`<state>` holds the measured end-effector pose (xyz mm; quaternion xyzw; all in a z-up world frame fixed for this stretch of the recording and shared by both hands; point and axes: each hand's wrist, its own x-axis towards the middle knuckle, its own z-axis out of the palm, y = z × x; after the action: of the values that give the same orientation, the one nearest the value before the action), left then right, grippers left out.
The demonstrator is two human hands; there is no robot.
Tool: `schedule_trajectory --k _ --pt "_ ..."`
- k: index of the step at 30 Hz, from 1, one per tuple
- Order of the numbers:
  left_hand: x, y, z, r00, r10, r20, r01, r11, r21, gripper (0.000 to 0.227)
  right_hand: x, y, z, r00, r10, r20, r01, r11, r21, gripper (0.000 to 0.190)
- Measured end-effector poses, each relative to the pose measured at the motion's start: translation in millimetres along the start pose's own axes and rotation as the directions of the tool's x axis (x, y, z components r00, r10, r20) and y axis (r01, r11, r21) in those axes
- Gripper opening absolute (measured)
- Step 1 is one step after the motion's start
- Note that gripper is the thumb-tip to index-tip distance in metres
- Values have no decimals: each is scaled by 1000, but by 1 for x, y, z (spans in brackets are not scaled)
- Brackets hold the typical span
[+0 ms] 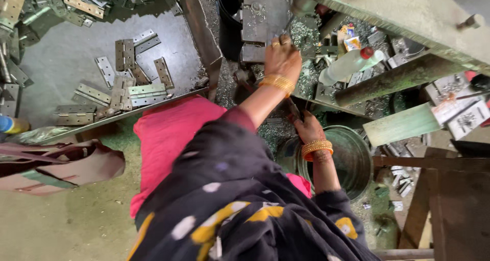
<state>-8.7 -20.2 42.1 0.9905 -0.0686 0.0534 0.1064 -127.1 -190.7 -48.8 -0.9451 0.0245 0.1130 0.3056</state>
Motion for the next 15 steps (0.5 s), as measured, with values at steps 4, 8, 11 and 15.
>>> schedule_trajectory --k 4,8,11,15 --pt "-35 -28 23 985 96 -141 -91 995 46 19 -3 -8 -7 1000 -27 -14 26 997 -66 48" --pt "-22 -32 32 990 79 -113 -65 990 126 18 7 -8 -24 998 -62 4 62 988 -142 49" --pt "1 -27 37 995 -29 -91 34 998 53 19 7 4 -5 998 -58 -35 56 998 -40 51" --pt "-1 -25 54 893 -139 -429 108 989 -97 20 -15 35 58 989 136 -58 -133 990 52 51"
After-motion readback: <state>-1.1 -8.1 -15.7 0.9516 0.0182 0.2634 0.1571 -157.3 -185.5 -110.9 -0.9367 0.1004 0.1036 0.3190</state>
